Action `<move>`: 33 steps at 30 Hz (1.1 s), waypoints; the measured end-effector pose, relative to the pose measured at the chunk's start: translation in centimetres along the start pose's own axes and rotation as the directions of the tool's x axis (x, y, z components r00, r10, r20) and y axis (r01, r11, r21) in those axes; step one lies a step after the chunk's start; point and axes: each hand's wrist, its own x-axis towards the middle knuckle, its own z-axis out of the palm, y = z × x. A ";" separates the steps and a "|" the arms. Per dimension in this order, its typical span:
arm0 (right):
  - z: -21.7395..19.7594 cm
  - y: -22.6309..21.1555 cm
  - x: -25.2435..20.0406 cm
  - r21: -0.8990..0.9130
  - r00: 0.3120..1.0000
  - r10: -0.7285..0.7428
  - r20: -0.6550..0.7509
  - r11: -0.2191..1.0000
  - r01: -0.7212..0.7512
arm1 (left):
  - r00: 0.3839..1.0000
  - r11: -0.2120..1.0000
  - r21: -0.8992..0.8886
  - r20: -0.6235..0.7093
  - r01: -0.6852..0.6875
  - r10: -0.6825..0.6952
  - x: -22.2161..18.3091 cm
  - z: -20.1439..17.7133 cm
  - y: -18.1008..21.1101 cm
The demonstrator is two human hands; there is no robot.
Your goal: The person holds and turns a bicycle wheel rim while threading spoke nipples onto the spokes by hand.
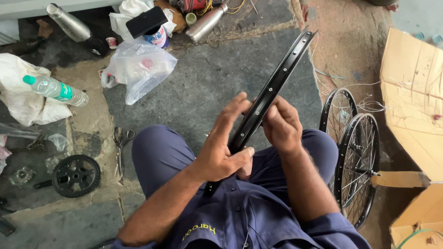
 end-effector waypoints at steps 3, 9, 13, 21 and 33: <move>2.2 -0.3 0.4 -0.561 0.953 -0.283 0.106 0.775 0.292 | 0.998 0.995 -0.082 -0.004 0.057 -0.057 -0.3 -0.2 -0.1; 3.5 1.1 0.4 -0.916 0.753 -0.614 0.235 0.118 0.383 | 0.996 0.995 -0.040 -0.004 0.088 -0.089 -0.5 0.3 -0.4; 0.7 -1.4 -0.9 -0.397 0.988 -0.148 0.045 0.905 0.154 | 0.990 0.990 -0.027 0.034 0.136 -0.136 -0.9 -0.1 -0.3; -2.4 -3.2 2.0 -0.285 0.893 0.353 0.279 0.918 -0.274 | 0.999 0.977 0.212 -0.026 -0.023 0.029 -0.5 0.5 -0.5; 1.6 0.5 0.6 -0.851 0.944 -0.165 0.285 0.409 0.329 | 0.999 0.966 0.258 -0.032 -0.004 0.013 -0.7 0.9 -0.2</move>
